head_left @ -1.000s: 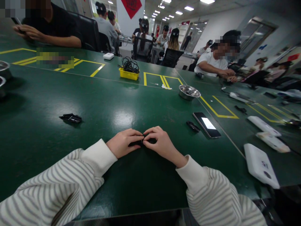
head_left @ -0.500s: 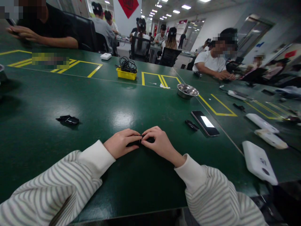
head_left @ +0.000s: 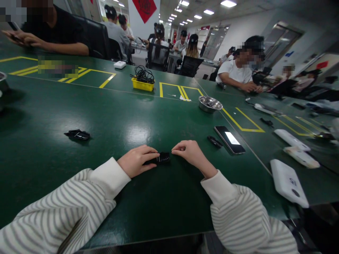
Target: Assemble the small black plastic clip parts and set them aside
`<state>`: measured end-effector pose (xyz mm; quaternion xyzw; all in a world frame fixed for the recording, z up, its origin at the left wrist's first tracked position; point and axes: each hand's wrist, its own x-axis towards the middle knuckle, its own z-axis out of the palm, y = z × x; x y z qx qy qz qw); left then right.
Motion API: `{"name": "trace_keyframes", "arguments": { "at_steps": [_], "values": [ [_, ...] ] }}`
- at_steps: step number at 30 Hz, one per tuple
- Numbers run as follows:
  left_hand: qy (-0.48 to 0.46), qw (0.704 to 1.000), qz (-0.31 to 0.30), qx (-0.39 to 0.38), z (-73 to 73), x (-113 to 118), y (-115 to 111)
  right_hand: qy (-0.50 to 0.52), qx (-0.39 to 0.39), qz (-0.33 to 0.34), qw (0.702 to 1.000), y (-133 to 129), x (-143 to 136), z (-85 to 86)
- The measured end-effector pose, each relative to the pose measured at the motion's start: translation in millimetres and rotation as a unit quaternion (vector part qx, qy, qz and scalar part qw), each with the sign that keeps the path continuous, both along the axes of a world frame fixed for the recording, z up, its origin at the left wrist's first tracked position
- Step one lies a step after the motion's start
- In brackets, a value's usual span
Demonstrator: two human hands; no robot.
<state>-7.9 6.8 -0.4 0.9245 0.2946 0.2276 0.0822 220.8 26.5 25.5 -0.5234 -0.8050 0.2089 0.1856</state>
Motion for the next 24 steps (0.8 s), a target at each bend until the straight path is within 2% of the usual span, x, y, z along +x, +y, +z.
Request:
{"name": "trace_keyframes", "arguments": {
  "at_steps": [8,15,20,24],
  "values": [
    [0.0,1.0,0.001,-0.005,1.7,0.3,0.0,-0.003,-0.023,0.006,1.0,-2.5,0.4,3.5],
    [0.005,1.0,0.002,-0.001,1.9,1.1,-0.1,0.152,-0.003,0.005,0.988,-15.5,-11.4,7.0],
    [0.011,1.0,-0.003,0.0,2.5,1.2,0.1,0.121,0.003,0.095,0.988,-20.9,-22.8,5.2],
    [0.012,1.0,-0.003,0.005,2.1,0.3,-0.8,0.091,-0.01,0.11,0.99,-21.9,-26.0,2.7]
  ]
}}
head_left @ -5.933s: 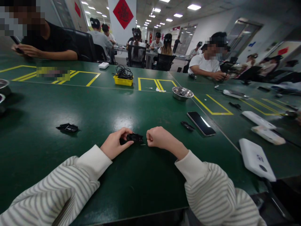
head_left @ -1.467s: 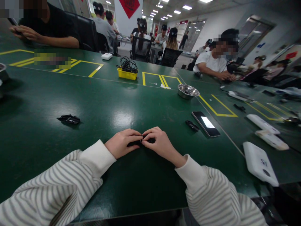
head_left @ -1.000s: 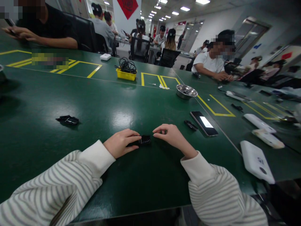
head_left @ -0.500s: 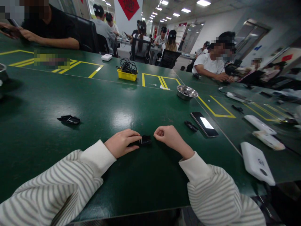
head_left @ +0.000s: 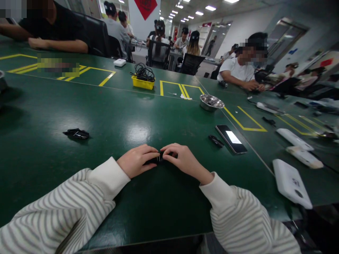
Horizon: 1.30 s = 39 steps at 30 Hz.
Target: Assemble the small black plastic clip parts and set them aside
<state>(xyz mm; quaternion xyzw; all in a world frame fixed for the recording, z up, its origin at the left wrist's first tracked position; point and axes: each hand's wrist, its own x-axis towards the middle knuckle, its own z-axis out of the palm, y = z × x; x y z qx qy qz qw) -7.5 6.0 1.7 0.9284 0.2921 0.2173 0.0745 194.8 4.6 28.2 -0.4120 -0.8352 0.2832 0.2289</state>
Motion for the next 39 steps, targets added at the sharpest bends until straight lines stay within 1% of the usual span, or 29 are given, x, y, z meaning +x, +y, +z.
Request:
{"name": "trace_keyframes", "arguments": {
  "at_steps": [7,12,20,31,35,39],
  "values": [
    [0.001,1.0,0.001,0.0,-0.7,-0.1,0.0,-0.028,0.048,0.012,0.998,-1.5,-2.1,-1.7],
    [0.002,1.0,0.007,0.01,-0.9,-0.1,0.2,-0.051,0.085,0.004,0.995,-3.1,-3.9,-3.5],
    [0.021,0.999,0.029,0.027,-0.4,-1.3,0.0,-0.05,0.067,0.011,0.996,-4.5,2.7,-2.1],
    [-0.006,0.999,0.022,0.038,-2.3,-1.5,3.6,-0.045,0.115,0.029,0.992,-3.8,7.2,-8.2],
    [0.003,0.999,0.027,0.043,-3.5,8.4,4.3,-0.046,0.111,0.017,0.993,-2.4,15.9,-9.8],
    [0.02,0.997,0.047,0.061,-5.0,35.2,6.0,-0.034,0.112,-0.004,0.993,-1.1,36.5,-10.8]
  ]
}}
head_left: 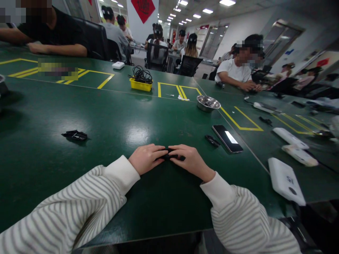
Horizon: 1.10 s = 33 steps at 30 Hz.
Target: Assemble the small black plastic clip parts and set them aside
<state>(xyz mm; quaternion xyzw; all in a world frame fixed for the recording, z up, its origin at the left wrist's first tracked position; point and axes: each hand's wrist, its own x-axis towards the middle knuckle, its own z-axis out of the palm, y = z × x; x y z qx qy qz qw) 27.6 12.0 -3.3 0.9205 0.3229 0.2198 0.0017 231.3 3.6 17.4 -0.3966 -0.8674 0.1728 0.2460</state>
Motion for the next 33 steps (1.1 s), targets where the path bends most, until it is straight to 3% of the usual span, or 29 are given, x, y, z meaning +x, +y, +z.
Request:
{"name": "trace_keyframes", "arguments": {
  "at_steps": [7,11,15,22,27,30,33],
  "values": [
    [0.024,1.0,0.012,0.016,2.3,69.4,8.6,0.04,-0.044,-0.118,0.991,-1.6,49.6,-1.3],
    [0.036,0.999,0.021,0.018,4.3,85.9,10.3,0.106,-0.102,-0.16,0.976,-0.7,66.4,-3.7],
    [0.039,0.999,0.024,0.005,4.4,77.5,10.8,0.103,-0.091,-0.183,0.974,1.8,71.4,-3.6],
    [0.031,0.999,-0.016,-0.032,1.0,67.2,14.2,0.125,-0.105,-0.159,0.974,5.6,71.3,-7.3],
    [0.008,0.999,0.007,-0.048,0.0,58.1,15.8,0.083,-0.074,-0.181,0.977,6.7,72.6,-6.1],
    [0.007,0.999,0.033,-0.039,-0.5,40.4,18.9,0.042,-0.048,-0.208,0.976,7.8,77.8,-4.6],
    [0.02,0.996,0.084,0.01,1.9,5.8,23.7,-0.004,0.004,-0.26,0.966,10.6,89.4,-5.6]
  ]
}}
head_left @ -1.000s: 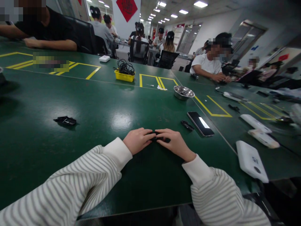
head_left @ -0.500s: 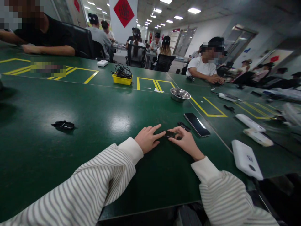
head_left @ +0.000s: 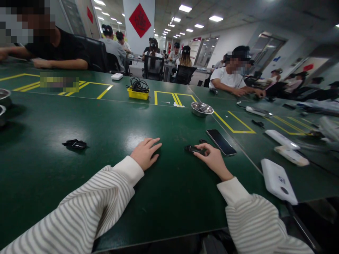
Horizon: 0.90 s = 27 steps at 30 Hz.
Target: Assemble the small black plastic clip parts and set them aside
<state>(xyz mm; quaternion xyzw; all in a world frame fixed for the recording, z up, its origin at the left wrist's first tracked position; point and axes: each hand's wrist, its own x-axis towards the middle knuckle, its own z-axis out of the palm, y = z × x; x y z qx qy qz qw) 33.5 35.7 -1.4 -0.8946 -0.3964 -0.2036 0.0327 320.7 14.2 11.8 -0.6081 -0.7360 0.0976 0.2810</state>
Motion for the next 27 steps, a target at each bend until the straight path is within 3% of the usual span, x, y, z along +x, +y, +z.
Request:
{"name": "trace_keyframes", "arguments": {
  "at_steps": [3,7,10,13,15,17,23,27],
  "values": [
    [0.017,0.994,0.081,0.067,5.8,-57.3,5.0,-0.046,0.055,-0.061,0.996,3.7,14.0,-3.0],
    [-0.012,0.976,0.191,0.107,5.6,-159.2,8.1,-0.076,0.105,-0.071,0.989,6.7,22.7,-5.4],
    [-0.063,0.981,0.182,0.024,-7.6,-225.3,7.6,-0.072,0.144,-0.055,0.985,6.7,18.0,-4.5],
    [-0.112,0.968,0.214,-0.07,-21.6,-253.7,6.5,-0.062,0.166,-0.038,0.983,5.7,6.6,-2.6],
    [-0.104,0.965,0.223,-0.094,-25.1,-248.2,5.9,-0.055,0.17,-0.022,0.984,5.2,-3.0,-1.6],
    [-0.078,0.969,0.215,-0.095,-23.4,-227.2,4.9,-0.047,0.169,-0.004,0.984,5.2,-14.2,-1.3],
    [-0.003,0.981,0.168,-0.098,-10.7,-123.3,-4.2,-0.029,0.106,0.109,0.988,5.8,-69.4,-2.1],
    [0.017,0.989,0.136,-0.052,-8.9,-56.3,-12.4,-0.007,0.054,0.154,0.987,4.7,-120.1,-3.6]
  ]
}}
